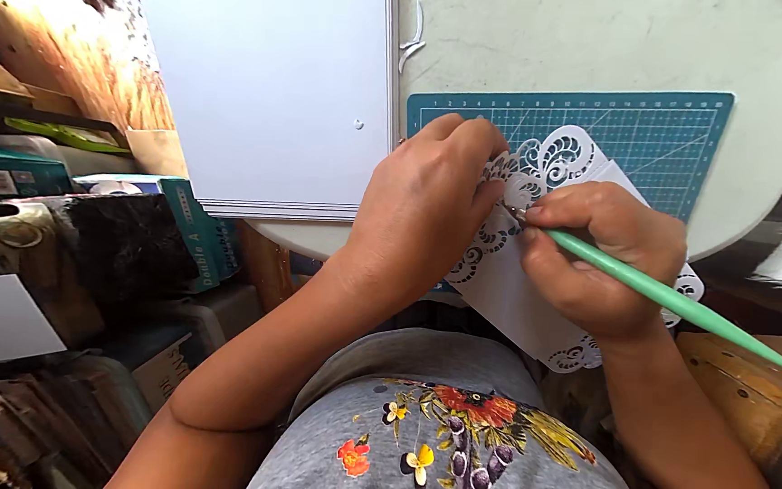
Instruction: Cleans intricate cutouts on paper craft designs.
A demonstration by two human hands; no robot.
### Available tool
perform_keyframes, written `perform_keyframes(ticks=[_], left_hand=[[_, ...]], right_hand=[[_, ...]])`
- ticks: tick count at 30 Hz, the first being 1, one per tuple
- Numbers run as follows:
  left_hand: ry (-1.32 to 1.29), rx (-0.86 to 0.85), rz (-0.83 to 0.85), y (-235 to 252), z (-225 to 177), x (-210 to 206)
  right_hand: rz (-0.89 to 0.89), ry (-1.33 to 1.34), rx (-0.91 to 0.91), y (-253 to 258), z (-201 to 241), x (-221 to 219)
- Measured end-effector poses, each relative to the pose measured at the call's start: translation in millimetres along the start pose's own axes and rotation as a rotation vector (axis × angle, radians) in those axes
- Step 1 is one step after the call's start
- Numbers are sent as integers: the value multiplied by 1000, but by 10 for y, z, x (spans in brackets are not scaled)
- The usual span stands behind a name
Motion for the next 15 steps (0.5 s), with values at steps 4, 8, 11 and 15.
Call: perform_keyframes(ticks=[4,8,11,15], left_hand=[[1,-3,9,0,5,-3],[2,-5,11,3,5,-9],[6,-11,9,2,-2,-11],[8,-14,10,4,-1,-12]], right_hand=[[0,-3,-5,0,-3,-3],[2,-12,-18,10,-5,-6],[5,-83,-43,30,51,-18],[59,-221,-72,87,147,-54]])
Point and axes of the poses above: each hand's wrist, its own y-axis towards the middle knuckle, its own x-axis out of the back of the hand, z = x × y, the point moved 9 cm from there along y, towards the middle knuckle, and after that the axes turned 14 degrees about -x, right-handed, at the moved point
